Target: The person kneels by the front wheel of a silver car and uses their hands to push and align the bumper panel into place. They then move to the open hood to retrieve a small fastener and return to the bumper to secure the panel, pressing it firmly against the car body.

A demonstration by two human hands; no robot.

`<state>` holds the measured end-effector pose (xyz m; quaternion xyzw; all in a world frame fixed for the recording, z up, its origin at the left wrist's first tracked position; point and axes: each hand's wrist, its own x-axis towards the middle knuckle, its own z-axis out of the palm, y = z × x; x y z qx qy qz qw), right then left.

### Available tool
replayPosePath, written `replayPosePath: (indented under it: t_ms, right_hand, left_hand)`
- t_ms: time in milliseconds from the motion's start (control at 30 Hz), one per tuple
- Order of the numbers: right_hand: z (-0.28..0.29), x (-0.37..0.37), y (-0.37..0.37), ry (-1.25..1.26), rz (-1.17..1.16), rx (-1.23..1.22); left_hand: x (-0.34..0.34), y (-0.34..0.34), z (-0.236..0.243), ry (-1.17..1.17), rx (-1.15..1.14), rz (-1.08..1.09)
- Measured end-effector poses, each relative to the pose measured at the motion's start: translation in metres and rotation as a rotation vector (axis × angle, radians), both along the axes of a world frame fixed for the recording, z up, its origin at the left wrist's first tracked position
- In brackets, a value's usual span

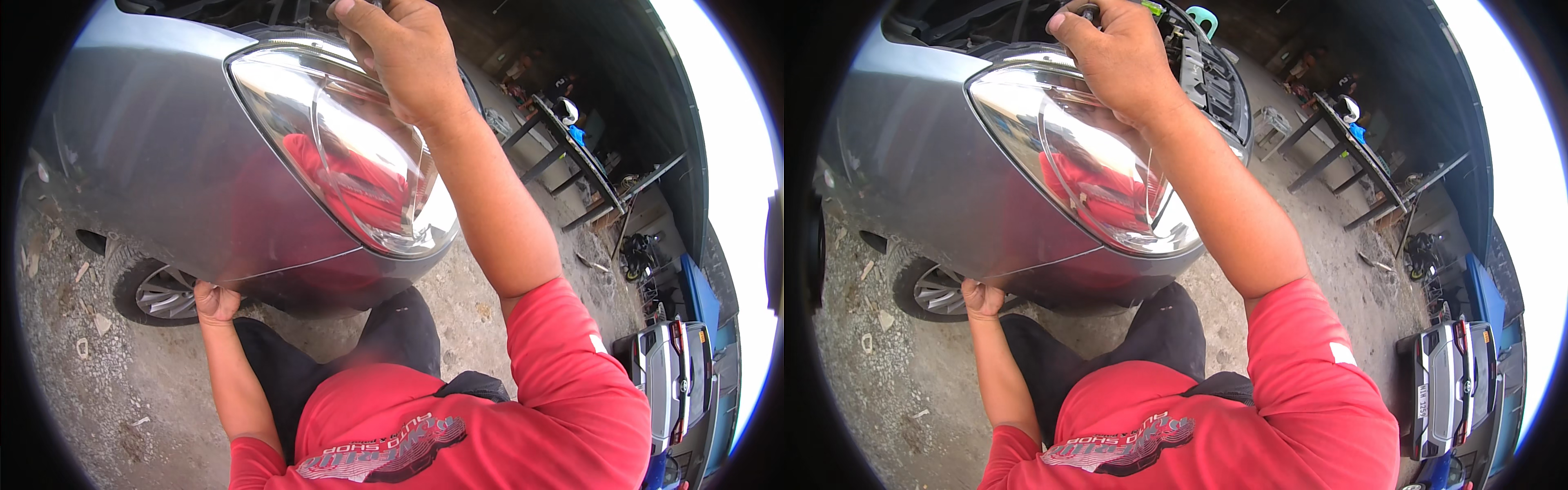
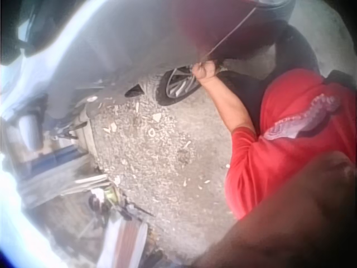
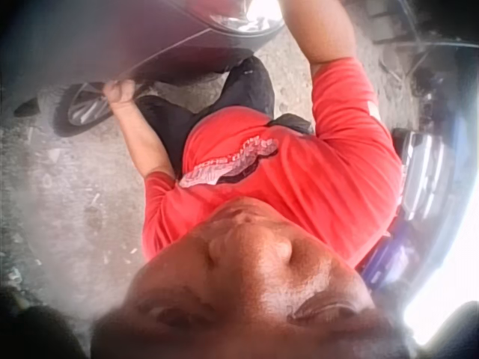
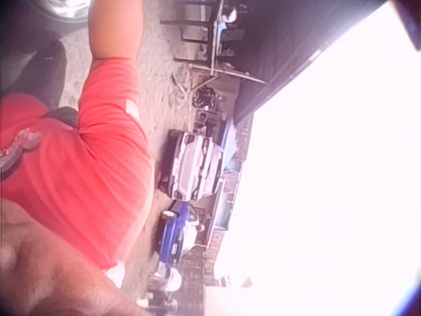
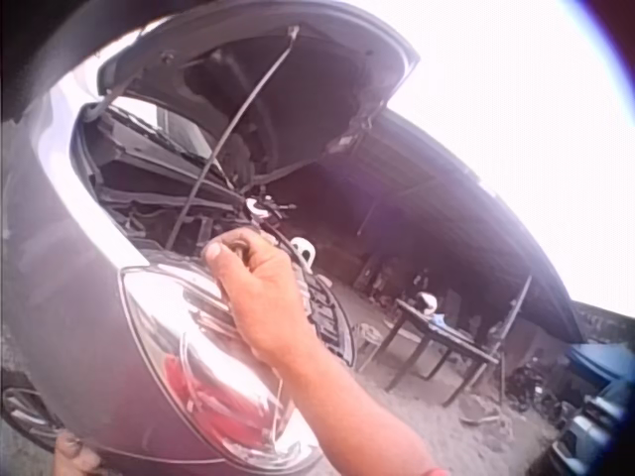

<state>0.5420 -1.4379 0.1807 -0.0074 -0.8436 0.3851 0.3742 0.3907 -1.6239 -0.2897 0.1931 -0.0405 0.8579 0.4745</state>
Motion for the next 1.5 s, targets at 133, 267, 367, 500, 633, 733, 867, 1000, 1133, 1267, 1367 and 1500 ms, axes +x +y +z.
replayPosePath:
  t_ms: [133, 267, 367, 500, 633, 733, 867, 1000, 1133, 1267, 1367, 1500]
  right_hand:
    - [0.001, 0.000, -0.001, -0.010, -0.001, -0.006]
    - [-0.002, 0.003, 0.004, -0.005, 0.007, -0.016]
    - [0.001, 0.000, 0.000, 0.004, 0.022, -0.006]
    - [0.000, 0.000, 0.002, 0.009, 0.041, -0.016]
    - [0.001, 0.001, 0.000, 0.004, 0.013, -0.002]
    - [0.001, 0.000, -0.001, 0.010, 0.014, 0.000]
    - [0.000, 0.001, 0.002, 0.006, 0.033, -0.030]
    - [0.005, 0.002, -0.005, -0.020, 0.000, -0.028]
    - [0.004, 0.000, -0.002, -0.015, 0.027, -0.067]
    - [0.001, 0.002, 0.001, -0.012, 0.032, -0.084]
    - [0.001, 0.001, 0.001, -0.011, 0.047, -0.103]
    - [0.001, 0.000, 0.000, -0.007, 0.063, -0.121]
  left_hand:
    - [0.005, 0.001, 0.004, -0.021, 0.021, 0.023]
    - [0.020, 0.002, 0.022, -0.032, 0.045, 0.009]
    - [0.020, 0.002, 0.016, -0.040, 0.051, 0.025]
    - [0.022, 0.007, 0.008, -0.071, 0.067, 0.028]
    - [0.020, 0.005, 0.004, -0.055, 0.020, 0.027]
    - [0.005, 0.003, 0.004, 0.075, 0.041, -0.011]
    - [-0.006, 0.006, 0.015, 0.115, -0.087, -0.058]
    - [-0.014, 0.006, 0.022, 0.099, -0.212, -0.056]
    - [-0.016, 0.006, 0.021, 0.136, -0.190, -0.038]
    - [-0.005, 0.005, 0.036, 0.040, -0.261, -0.114]
    - [-0.003, -0.002, 0.028, 0.062, -0.189, -0.108]
    - [0.003, -0.007, 0.017, 0.123, -0.100, 0.055]
